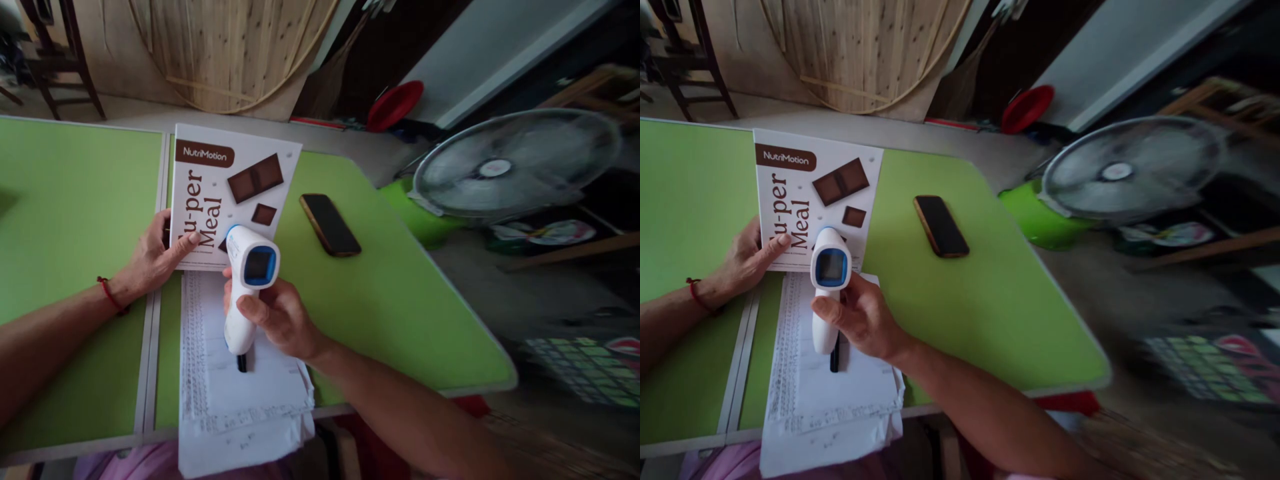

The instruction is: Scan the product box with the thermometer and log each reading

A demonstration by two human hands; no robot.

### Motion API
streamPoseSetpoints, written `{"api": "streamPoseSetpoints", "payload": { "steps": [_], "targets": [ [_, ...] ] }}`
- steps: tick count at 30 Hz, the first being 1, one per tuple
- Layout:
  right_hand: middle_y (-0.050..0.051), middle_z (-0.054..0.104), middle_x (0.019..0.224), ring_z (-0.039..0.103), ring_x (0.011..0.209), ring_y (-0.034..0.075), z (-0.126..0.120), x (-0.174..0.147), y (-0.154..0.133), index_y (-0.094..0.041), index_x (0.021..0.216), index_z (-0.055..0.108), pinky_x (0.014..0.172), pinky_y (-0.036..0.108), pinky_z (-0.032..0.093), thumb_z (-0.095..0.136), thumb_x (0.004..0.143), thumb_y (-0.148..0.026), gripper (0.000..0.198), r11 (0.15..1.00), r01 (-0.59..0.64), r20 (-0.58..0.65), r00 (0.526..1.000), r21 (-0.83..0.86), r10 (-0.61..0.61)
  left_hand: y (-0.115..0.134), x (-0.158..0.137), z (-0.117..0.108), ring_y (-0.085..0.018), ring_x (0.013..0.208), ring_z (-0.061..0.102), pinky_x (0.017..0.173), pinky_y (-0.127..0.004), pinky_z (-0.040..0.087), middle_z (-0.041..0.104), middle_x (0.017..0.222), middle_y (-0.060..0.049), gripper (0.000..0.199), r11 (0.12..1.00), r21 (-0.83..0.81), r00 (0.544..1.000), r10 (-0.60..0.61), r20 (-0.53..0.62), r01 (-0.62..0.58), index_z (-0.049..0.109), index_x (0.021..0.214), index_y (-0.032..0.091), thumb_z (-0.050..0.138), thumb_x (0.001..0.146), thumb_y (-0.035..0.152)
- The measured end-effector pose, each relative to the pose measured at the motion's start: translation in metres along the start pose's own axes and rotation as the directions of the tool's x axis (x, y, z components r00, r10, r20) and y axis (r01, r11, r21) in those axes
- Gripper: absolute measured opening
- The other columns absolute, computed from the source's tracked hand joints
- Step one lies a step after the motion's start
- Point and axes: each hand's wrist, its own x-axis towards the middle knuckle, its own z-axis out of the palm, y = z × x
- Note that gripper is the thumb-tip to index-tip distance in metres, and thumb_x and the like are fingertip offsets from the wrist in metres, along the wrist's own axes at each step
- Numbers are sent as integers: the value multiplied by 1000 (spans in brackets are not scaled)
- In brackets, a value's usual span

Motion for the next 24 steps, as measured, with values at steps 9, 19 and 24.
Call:
{"api": "streamPoseSetpoints", "payload": {
  "steps": [9,19,24],
  "targets": [
    [2,59,76,53,68,16,-20,0,1,-21,85,60,63,34,46,71,80,-58,39,972,142,-156,973,-189,-173,1,1,-4,-30,103,65,84,-49,59,67,116,-12,54,998,-48,998,33,-58,-36,56,114,20,62,88,67],
    [10,71,91,64,80,26,-67,31,2,-17,106,65,69,39,49,69,75,-60,53,725,-70,-360,898,-685,-254,-16,18,-14,-31,113,62,96,-51,56,62,124,-13,52,995,12,992,96,-85,-96,52,118,21,63,89,61],
    [17,71,107,66,96,33,-82,34,9,-15,118,65,80,46,51,71,77,-45,51,469,-226,-361,906,-854,-221,-15,17,-8,-32,117,60,99,-52,55,62,127,-11,52,991,-31,990,129,-55,-131,51,120,22,66,88,60]
  ]
}}
